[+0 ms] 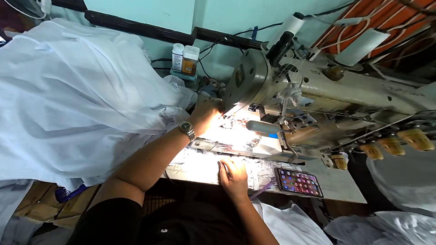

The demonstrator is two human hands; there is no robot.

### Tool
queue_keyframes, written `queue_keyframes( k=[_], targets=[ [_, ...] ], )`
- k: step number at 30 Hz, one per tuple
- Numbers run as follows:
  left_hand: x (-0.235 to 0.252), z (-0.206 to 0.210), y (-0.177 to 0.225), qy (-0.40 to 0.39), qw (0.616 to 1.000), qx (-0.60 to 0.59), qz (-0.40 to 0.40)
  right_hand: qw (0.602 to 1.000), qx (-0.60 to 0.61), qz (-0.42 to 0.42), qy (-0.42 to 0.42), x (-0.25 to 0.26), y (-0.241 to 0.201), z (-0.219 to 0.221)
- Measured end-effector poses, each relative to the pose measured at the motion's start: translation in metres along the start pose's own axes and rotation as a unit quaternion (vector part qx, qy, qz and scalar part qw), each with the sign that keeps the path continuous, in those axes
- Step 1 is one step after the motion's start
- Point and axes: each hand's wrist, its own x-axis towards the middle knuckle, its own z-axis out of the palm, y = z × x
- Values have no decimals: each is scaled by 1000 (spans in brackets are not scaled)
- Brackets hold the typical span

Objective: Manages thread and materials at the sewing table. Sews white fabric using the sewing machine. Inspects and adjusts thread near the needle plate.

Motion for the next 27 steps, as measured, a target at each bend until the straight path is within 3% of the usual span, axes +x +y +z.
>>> queue_keyframes(
  k=[5,11,16,21,25,27],
  targets=[
    [3,-3,-13,9,1000,0,-7,1000,-1,1,-4,0,0,0],
    [9,2,-19,16,991,-123,-39,1000,-5,3,-7,-1,0,1],
    [24,-9,-9,-86,970,-186,-129,1000,-6,1,-6,1,-1,-1],
    [16,-13,-5,-66,956,-264,-111,1000,-5,-1,-5,0,0,0],
    [3,-7,-16,-60,987,-136,-54,1000,-5,0,-7,0,0,0],
    [-2,-13,-15,-108,991,-68,-45,1000,-5,1,-9,0,0,0]
  ],
)
